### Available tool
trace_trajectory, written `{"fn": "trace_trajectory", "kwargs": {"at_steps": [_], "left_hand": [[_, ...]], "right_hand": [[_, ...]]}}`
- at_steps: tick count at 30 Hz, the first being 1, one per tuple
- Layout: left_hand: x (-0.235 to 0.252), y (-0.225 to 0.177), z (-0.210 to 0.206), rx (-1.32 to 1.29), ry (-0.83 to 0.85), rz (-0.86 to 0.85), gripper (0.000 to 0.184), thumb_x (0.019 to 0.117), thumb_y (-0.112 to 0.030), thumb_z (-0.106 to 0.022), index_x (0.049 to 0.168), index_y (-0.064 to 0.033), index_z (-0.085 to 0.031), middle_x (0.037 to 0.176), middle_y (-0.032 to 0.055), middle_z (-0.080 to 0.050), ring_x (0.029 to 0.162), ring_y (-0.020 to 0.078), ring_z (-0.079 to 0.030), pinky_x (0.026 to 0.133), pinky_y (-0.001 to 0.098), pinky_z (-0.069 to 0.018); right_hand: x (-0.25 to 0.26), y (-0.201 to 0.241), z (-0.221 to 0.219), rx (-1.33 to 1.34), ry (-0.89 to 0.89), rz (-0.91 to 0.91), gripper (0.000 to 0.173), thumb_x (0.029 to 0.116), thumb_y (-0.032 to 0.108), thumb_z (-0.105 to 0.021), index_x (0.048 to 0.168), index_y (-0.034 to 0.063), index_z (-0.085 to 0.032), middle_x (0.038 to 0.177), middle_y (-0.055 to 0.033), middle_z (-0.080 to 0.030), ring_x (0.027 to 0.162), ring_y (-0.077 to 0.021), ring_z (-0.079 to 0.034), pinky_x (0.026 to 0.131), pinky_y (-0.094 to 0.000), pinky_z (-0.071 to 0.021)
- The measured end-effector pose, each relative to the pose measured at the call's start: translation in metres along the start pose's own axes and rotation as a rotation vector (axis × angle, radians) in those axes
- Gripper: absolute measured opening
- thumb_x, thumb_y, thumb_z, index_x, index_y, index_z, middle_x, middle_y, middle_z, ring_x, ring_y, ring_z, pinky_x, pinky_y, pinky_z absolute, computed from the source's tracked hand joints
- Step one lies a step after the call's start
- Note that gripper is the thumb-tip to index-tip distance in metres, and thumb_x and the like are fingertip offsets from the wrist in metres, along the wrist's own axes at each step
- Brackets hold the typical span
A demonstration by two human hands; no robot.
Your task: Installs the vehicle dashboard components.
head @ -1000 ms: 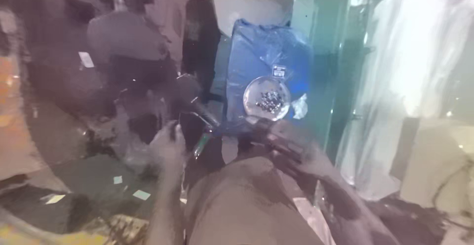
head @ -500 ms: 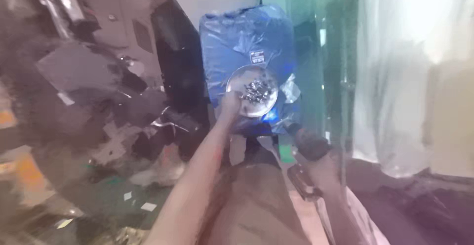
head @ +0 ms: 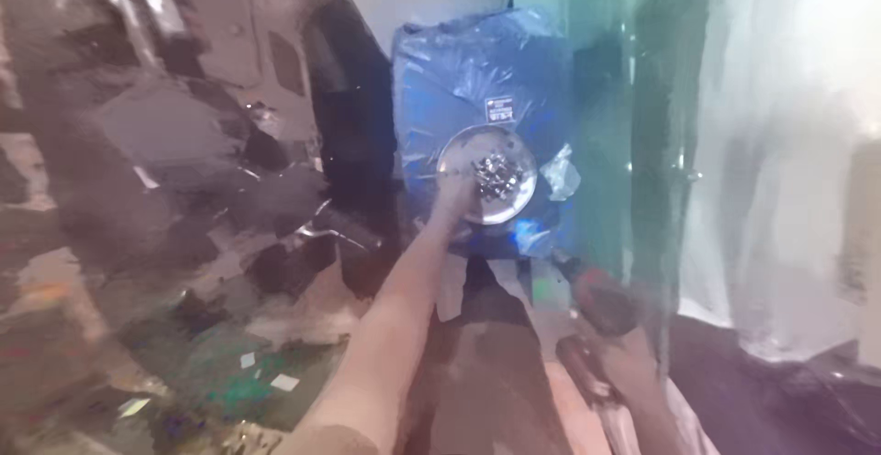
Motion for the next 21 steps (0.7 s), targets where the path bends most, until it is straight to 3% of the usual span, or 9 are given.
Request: {"fn": "trace_trajectory", "kwargs": {"at_steps": [3,5,7,9,12,15,17,19,21], "left_hand": [[-0.011,-0.005,0.008,-0.123,-0.056,0.034,0.037,0.0981,-0.031,-0.062,0.129,-0.0131,-0.067,0.133,0.0142,-0.065,0.126,0.0402,-0.057,0.106,0.0661,-0.0407],[-0.028,-0.010,0.022,-0.262,-0.166,0.071,0.046,0.0963,-0.039,-0.064,0.136,-0.0148,-0.063,0.135,0.0118,-0.065,0.123,0.0357,-0.061,0.103,0.0627,-0.0466],[-0.054,-0.012,0.049,-0.457,-0.191,0.129,0.047,0.1004,-0.039,-0.058,0.140,-0.0141,-0.061,0.138,0.0118,-0.064,0.126,0.0313,-0.061,0.103,0.0572,-0.0508],[-0.092,-0.007,0.081,-0.673,-0.252,0.218,0.035,0.1025,-0.031,-0.052,0.126,-0.0118,-0.070,0.123,0.0112,-0.070,0.115,0.0279,-0.067,0.096,0.0541,-0.0551],[-0.165,0.010,0.119,-0.873,-0.481,0.322,0.029,0.1002,-0.023,-0.052,0.092,-0.0039,-0.072,0.085,0.0114,-0.071,0.086,0.0251,-0.070,0.079,0.0498,-0.0571],[-0.231,0.049,0.135,-1.023,-0.877,0.467,0.022,0.0975,-0.018,-0.061,0.088,-0.0049,-0.076,0.076,0.0040,-0.071,0.070,0.0109,-0.067,0.069,0.0337,-0.0582],[-0.267,0.090,0.135,-1.257,-1.020,0.620,0.018,0.1006,-0.020,-0.065,0.101,-0.0060,-0.077,0.080,0.0038,-0.072,0.066,0.0101,-0.066,0.064,0.0305,-0.0593],[-0.292,0.134,0.123,-1.547,-1.141,0.670,0.021,0.1037,-0.023,-0.061,0.110,-0.0064,-0.072,0.078,0.0042,-0.067,0.060,0.0120,-0.060,0.058,0.0294,-0.0553],[-0.310,0.170,0.108,-1.828,-1.221,0.568,0.025,0.1085,-0.026,-0.049,0.116,-0.0103,-0.067,0.087,0.0012,-0.065,0.069,0.0108,-0.062,0.064,0.0278,-0.0573]], "right_hand": [[0.007,0.011,-0.001,-0.109,-0.020,0.088,0.088,0.0793,0.032,-0.088,0.148,0.0006,-0.043,0.128,-0.0121,-0.067,0.111,-0.0147,-0.068,0.098,-0.0357,-0.0581],[0.005,0.022,-0.003,-0.148,-0.044,0.149,0.087,0.0802,0.034,-0.088,0.146,-0.0032,-0.045,0.125,-0.0162,-0.067,0.108,-0.0177,-0.069,0.096,-0.0377,-0.0580],[0.005,0.026,-0.005,-0.102,-0.004,0.245,0.090,0.0799,0.036,-0.088,0.144,-0.0066,-0.041,0.125,-0.0145,-0.067,0.108,-0.0138,-0.069,0.095,-0.0324,-0.0593],[0.000,0.046,-0.010,-0.047,0.076,0.293,0.098,0.0780,0.029,-0.090,0.148,-0.0116,-0.034,0.133,-0.0191,-0.063,0.119,-0.0170,-0.065,0.104,-0.0350,-0.0547],[-0.018,0.080,-0.024,0.026,0.215,0.363,0.094,0.0798,0.020,-0.089,0.148,-0.0109,-0.032,0.133,-0.0144,-0.062,0.120,-0.0102,-0.063,0.105,-0.0298,-0.0531],[-0.022,0.097,-0.074,0.245,0.412,0.766,0.064,0.0870,0.014,-0.080,0.128,-0.0237,-0.049,0.115,-0.0230,-0.070,0.108,-0.0125,-0.070,0.092,-0.0228,-0.0587],[-0.059,0.169,-0.107,0.105,0.611,0.713,0.051,0.0884,0.015,-0.079,0.129,-0.0075,-0.057,0.118,-0.0054,-0.072,0.109,-0.0018,-0.067,0.096,-0.0203,-0.0558],[-0.075,0.208,-0.161,0.022,0.618,0.944,0.046,0.0888,0.026,-0.080,0.128,0.0057,-0.068,0.122,-0.0019,-0.073,0.112,-0.0057,-0.068,0.101,-0.0284,-0.0571],[-0.083,0.228,-0.211,-0.099,0.633,1.035,0.042,0.0910,0.035,-0.076,0.126,0.0125,-0.069,0.115,-0.0013,-0.074,0.105,-0.0083,-0.070,0.094,-0.0334,-0.0596]]}}
Point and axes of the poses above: each hand's wrist, its own x-axis towards the middle knuckle, its own z-axis out of the back of the hand, y = z × x, the point moved 1 cm from there along x, towards the middle knuckle
